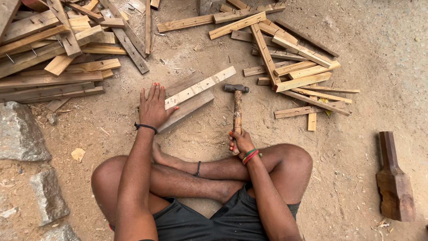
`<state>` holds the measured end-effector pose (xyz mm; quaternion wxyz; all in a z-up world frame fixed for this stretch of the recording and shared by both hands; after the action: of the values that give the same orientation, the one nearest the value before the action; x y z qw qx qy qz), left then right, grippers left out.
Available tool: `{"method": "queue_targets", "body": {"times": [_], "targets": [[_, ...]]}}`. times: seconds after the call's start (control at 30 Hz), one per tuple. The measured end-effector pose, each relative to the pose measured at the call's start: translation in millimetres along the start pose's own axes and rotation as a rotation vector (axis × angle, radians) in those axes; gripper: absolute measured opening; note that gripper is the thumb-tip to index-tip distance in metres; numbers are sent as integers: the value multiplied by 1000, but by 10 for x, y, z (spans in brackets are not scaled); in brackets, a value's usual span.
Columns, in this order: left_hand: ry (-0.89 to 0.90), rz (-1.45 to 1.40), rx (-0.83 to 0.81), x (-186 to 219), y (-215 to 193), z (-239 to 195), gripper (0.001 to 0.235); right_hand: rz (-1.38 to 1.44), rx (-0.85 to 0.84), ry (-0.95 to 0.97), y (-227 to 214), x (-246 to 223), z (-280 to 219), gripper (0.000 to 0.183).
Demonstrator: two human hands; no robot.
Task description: The person sits on the ground and uses a hammer to split small wooden planks on a wooden block. They repeatedly pick up planks, position them on the block, and strike them with the hammer to split them into smaller pieces.
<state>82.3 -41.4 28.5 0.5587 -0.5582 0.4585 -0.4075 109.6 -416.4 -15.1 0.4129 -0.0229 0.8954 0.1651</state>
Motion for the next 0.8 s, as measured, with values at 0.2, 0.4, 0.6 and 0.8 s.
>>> {"method": "queue_targets", "body": {"times": [0.2,0.4,0.6,0.8], "targets": [[-56,-88,-27,65,-119,42,101,-258,156,-214,214,-151,-269,28],[-75,-114,-109,95,-222,38,100,-494,371,-625,477,-679,-975,30],[-79,-156,-126,99,-189,69,99,-733,533,-970,548,-524,-1104,41],[-99,-193,-149,188,-176,62,101,-1214,338,-779,635,-211,-494,37]]}}
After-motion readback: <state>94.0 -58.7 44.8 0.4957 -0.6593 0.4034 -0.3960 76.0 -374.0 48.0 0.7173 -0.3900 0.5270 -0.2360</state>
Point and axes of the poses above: each hand's wrist, its own z-axis towards the middle knuckle, its own y-axis out of the palm, x = y × z, the point moved 2 cm from there along z, towards the middle knuckle, and after that the axes turned 1 degree about -y, right-handed, at the moved point
